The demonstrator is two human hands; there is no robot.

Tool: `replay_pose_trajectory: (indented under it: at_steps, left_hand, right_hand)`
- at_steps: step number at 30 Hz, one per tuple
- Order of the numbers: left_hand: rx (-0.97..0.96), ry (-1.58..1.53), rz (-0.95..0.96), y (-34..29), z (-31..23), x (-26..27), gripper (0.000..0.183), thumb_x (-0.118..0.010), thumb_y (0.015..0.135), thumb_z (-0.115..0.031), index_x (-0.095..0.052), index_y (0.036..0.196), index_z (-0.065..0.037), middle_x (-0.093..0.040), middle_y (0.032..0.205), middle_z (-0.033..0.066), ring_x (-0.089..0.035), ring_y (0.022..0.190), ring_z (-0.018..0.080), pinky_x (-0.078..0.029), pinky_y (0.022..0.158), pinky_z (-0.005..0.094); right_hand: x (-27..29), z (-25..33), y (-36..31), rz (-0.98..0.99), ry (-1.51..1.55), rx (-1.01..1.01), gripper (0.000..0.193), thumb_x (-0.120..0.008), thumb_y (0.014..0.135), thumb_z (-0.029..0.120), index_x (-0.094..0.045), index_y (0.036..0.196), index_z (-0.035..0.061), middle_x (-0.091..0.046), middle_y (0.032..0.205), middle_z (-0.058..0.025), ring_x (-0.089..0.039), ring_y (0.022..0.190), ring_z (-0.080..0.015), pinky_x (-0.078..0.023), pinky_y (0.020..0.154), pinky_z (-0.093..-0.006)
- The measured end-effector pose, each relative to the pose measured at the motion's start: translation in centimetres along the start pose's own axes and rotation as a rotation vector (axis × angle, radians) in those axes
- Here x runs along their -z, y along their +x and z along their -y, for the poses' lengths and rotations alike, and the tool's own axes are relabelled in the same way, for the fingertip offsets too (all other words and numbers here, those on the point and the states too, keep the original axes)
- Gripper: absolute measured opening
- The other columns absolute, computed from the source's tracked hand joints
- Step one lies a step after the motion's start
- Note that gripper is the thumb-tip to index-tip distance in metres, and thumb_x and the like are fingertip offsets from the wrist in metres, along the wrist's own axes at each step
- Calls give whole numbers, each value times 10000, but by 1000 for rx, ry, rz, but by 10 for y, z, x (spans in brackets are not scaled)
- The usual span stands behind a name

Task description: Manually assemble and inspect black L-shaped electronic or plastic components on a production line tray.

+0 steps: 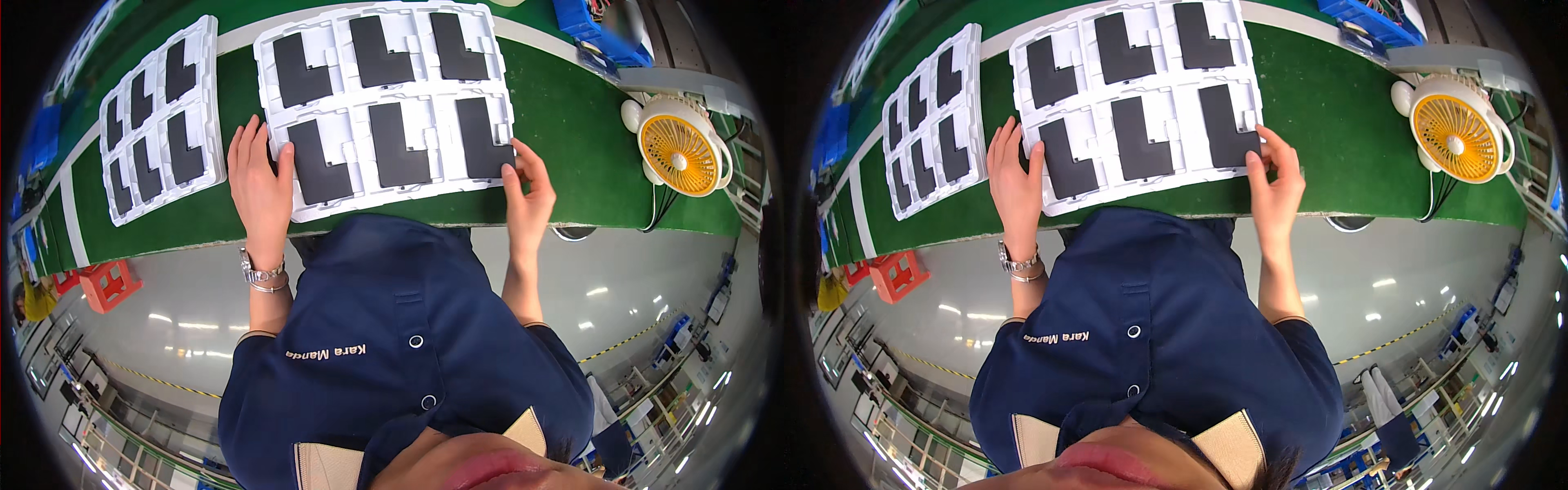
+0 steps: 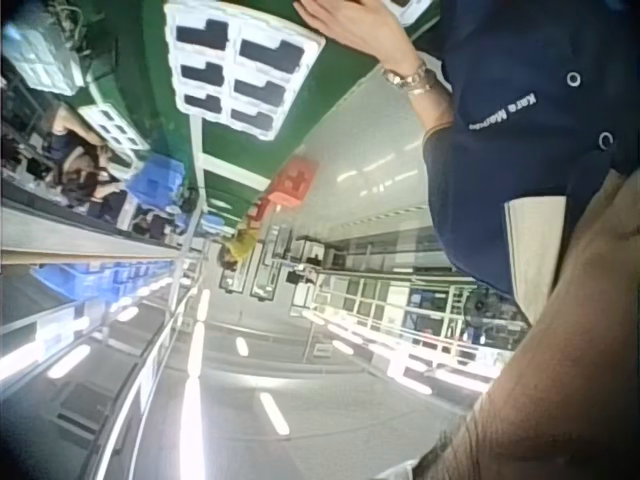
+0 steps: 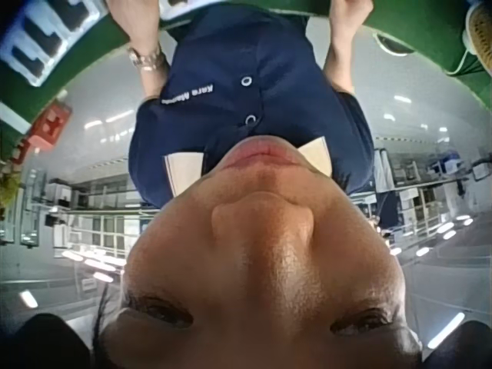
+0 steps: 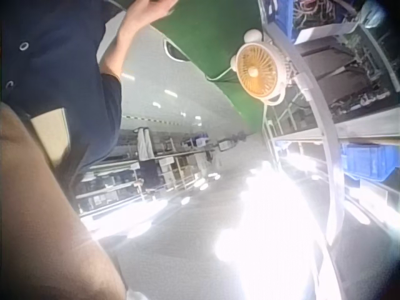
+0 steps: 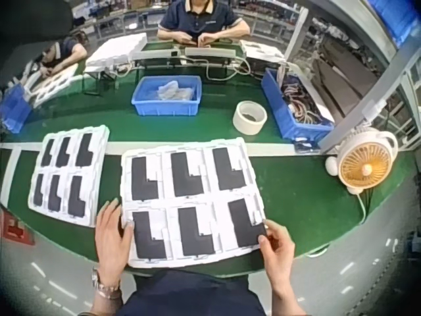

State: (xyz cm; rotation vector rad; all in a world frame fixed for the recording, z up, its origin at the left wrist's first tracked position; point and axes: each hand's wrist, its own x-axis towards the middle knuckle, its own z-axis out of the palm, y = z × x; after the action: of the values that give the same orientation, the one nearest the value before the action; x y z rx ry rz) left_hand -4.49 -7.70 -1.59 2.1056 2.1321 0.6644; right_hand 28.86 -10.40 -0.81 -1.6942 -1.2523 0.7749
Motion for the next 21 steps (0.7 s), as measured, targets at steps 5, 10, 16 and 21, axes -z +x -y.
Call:
replay_pose_trajectory:
  at_steps: [5, 10, 16, 21]
  left_hand:
    - [117, -200, 6, 5, -2, 0, 339, -630, 871, -128, -597, 1155, 53, -562, 1315, 112, -500, 1227, 305, -413, 1007, 396]
    - [412, -1048, -36, 4, -18, 0, 381, -593, 893, -35, -534, 1268, -3, -581, 1262, 94, -557, 1134, 158, -434, 959, 283]
    - [461, -1417, 131, 15, -29, 21, 578, -497, 935, 5, -311, 1481, -35, -531, 1351, 125, -559, 1157, 156, -440, 961, 272]
    - [466, -1358, -8, 31, -18, 47, 530, -496, 921, -54, -389, 1435, 19, -456, 1431, 113, -433, 1302, 174, -293, 1086, 281]
  right_hand:
    - [-14, -3, 6, -49, -396, 333, 271, -664, 804, 4, -676, 1070, 53, -611, 1083, -72, -495, 1014, -259, -431, 864, -343]
    - [-15, -12, 14, -121, -355, 348, 266, -631, 814, -7, -652, 1073, 52, -587, 1121, -80, -480, 1025, -269, -418, 876, -345]
    - [-14, -17, 23, -148, 69, 165, 205, -549, 899, 19, -623, 1090, 19, -574, 1104, -67, -543, 897, -153, -447, 790, -272]
    - [-9, -14, 22, -293, 225, 64, 220, -484, 957, 59, -593, 1133, -17, -617, 1091, -71, -552, 909, -123, -451, 801, -251]
